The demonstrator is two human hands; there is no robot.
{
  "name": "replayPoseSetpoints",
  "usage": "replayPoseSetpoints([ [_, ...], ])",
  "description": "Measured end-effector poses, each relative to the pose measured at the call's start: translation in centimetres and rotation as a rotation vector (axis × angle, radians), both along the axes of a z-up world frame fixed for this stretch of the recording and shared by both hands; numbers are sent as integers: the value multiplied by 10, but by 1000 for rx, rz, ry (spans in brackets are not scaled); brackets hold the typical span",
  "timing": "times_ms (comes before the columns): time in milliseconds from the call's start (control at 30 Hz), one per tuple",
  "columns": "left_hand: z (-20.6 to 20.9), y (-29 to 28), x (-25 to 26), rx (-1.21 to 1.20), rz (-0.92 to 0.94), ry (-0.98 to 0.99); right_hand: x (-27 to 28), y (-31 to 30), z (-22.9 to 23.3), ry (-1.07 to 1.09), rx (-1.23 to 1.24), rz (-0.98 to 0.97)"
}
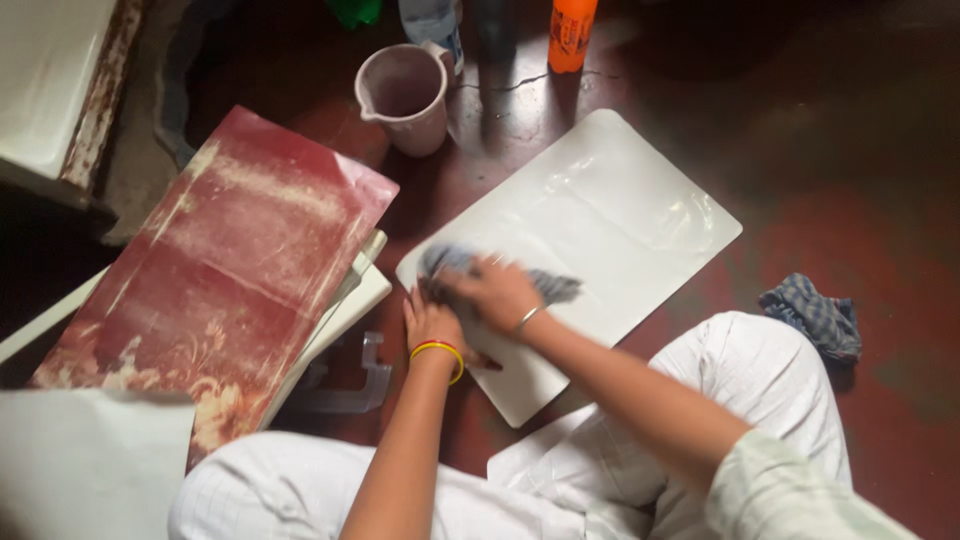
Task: The person sits on the floor and wipes both sides of several floral-patterned placemats using a cloth. They flip each placemat to clean the reverse side, then place it on a stack. The person repeats this process for multiple placemats.
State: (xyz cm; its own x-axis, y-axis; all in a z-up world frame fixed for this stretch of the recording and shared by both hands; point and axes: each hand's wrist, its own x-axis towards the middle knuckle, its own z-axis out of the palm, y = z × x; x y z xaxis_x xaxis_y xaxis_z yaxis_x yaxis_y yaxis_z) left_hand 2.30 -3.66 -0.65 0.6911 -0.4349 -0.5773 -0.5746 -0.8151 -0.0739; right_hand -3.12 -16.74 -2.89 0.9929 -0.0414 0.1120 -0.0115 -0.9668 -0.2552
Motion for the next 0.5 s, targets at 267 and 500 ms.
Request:
replayPoseSetpoints([
  [267, 18, -2, -2, -7, 45, 32, 37, -96, -25, 111, -69, -299],
  [500, 22, -4, -1, 4, 54, 50, 28, -253, -29, 202, -125, -646],
])
